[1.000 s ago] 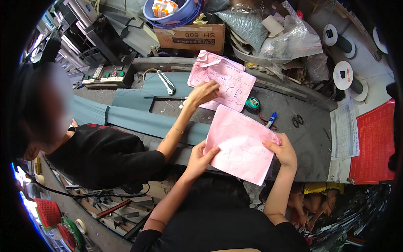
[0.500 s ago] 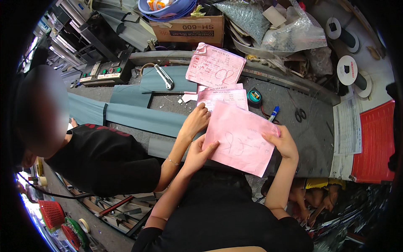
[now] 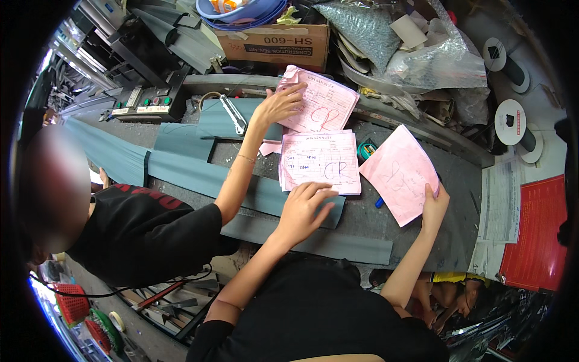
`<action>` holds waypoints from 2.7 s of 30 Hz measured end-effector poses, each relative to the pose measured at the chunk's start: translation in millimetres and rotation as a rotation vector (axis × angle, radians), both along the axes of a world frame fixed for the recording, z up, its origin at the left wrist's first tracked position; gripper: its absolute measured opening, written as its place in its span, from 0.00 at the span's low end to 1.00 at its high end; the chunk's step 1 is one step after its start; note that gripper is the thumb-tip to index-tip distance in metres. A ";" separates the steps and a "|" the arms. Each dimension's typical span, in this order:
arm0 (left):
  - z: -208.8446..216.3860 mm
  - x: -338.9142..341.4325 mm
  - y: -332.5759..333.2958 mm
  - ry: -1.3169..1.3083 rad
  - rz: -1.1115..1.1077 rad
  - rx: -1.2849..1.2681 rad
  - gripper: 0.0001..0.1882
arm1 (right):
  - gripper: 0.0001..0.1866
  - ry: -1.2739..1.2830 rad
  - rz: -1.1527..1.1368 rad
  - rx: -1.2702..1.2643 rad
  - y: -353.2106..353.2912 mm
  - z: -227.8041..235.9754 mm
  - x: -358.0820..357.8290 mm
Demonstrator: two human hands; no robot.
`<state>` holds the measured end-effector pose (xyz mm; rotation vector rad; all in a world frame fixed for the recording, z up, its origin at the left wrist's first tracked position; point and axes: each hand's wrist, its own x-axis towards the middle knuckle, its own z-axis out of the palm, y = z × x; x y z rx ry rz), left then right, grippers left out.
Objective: The person measures a long light-blue metal profile with a tape measure and marks it with a marker. They then position the profile under a cutting machine and operate the controls to cut the piece. The person repeats this process for additional pieces.
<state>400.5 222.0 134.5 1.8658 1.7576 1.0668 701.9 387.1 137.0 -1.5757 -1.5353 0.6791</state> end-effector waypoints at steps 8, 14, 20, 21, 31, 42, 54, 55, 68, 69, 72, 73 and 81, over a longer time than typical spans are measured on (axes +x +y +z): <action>-38.7 39.6 79.0 0.395 -0.035 -0.301 0.48 | 0.14 0.372 -0.167 0.024 4.4 -26.8 -11.9; -45.5 51.3 99.1 0.536 0.122 -0.377 0.57 | 0.14 0.497 -0.288 0.089 -2.2 -32.6 -7.2; -68.8 55.0 112.0 0.632 0.232 -0.462 0.52 | 0.14 0.562 -0.281 0.108 -12.7 -39.1 5.7; -70.1 55.1 114.8 0.590 0.251 -0.467 0.52 | 0.14 0.577 -0.294 0.104 -14.0 -40.4 7.4; -47.3 -1.4 109.0 0.514 0.412 -0.181 0.46 | 0.13 0.452 -0.463 0.324 -18.5 -28.0 -15.5; -44.1 -23.5 86.7 0.455 0.243 -0.297 0.63 | 0.22 -0.040 0.160 0.766 1.0 0.1 -119.9; -67.9 -51.2 84.6 0.516 0.001 -0.290 0.28 | 0.29 -0.417 0.483 0.269 17.1 -75.2 -179.9; -63.5 -65.2 82.0 0.427 -0.004 -0.260 0.25 | 0.30 -0.424 0.464 0.225 23.0 -77.0 -175.4; -24.0 -116.4 81.2 -0.105 0.582 0.256 0.41 | 0.34 -0.383 0.370 0.301 39.9 -86.1 -161.8; -24.0 -117.7 81.4 -0.069 0.561 0.286 0.39 | 0.34 -0.363 0.363 0.316 39.6 -86.5 -162.3; -26.9 -118.4 83.6 0.356 0.468 0.339 0.37 | 0.33 -0.380 0.357 0.310 39.5 -87.0 -162.9; -29.8 -114.4 85.1 0.328 0.465 0.402 0.36 | 0.34 -0.376 0.356 0.314 39.2 -87.1 -162.9; -49.7 -76.5 79.1 0.208 0.352 0.325 0.30 | 0.35 -0.334 0.358 0.306 35.4 -85.9 -161.6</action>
